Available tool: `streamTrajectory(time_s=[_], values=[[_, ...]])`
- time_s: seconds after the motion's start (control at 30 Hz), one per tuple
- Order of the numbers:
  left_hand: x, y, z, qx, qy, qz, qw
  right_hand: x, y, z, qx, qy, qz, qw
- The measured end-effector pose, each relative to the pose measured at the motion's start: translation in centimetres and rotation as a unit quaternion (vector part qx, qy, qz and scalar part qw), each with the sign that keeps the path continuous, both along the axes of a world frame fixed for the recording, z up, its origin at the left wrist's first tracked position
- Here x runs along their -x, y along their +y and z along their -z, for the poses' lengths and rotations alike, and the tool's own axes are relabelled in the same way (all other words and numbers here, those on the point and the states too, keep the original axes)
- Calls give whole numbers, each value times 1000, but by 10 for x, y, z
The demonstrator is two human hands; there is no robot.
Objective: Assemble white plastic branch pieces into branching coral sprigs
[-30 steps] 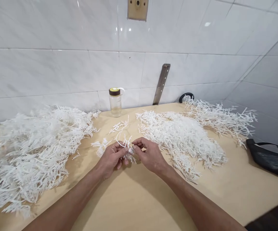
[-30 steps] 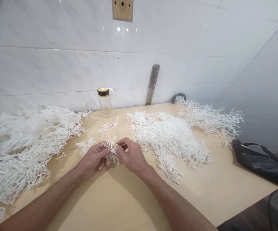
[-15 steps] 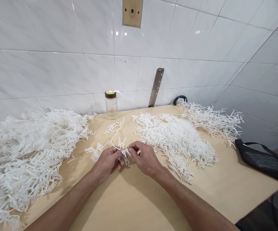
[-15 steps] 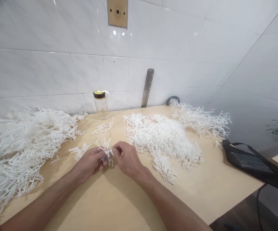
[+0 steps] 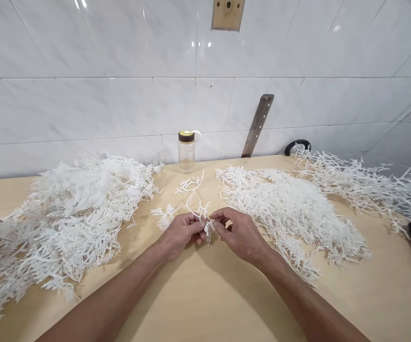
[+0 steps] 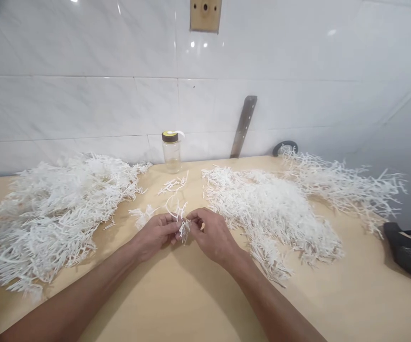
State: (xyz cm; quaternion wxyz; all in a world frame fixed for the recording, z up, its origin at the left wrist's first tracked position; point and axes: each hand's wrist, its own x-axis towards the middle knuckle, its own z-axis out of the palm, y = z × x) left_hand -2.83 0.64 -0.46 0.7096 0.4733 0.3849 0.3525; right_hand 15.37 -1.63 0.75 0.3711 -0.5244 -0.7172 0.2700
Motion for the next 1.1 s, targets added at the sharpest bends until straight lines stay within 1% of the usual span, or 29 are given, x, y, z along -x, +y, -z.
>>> streamTrajectory(time_s=[0.13,0.23,0.4,0.57,0.6,0.67,0.73,0.8,0.83,0.9,1.0,1.1], values=[[-2,0,0,-5,37,-8,999,0,0,3,36,50,-13,998],[-2,-1,-2,-12,63,4,998,0,1,6,41,66,-10,997],[-1,-4,-7,5,66,42,997,-2,1,4,27,50,-7,998],[3,-1,-6,21,45,54,997,0,-1,2,11,25,-7,1000],[3,-1,-6,29,39,57,997,1,0,3,2,15,-6,1000],[5,-1,-6,48,32,65,996,1,2,5,-41,-23,10,999],[5,-1,-6,63,31,72,995,-3,6,8,-99,-75,51,991],[5,-3,-6,68,30,71,995,-11,12,10,-131,-111,107,979],[4,-3,-6,69,25,67,995,-15,14,11,-130,-117,128,976],[3,-4,-5,71,5,56,996,-21,18,12,-109,-115,137,978],[2,-3,-3,75,-35,48,995,-21,17,9,-73,-90,98,988],[2,0,0,81,-67,39,994,-12,10,3,-26,-32,52,998]])
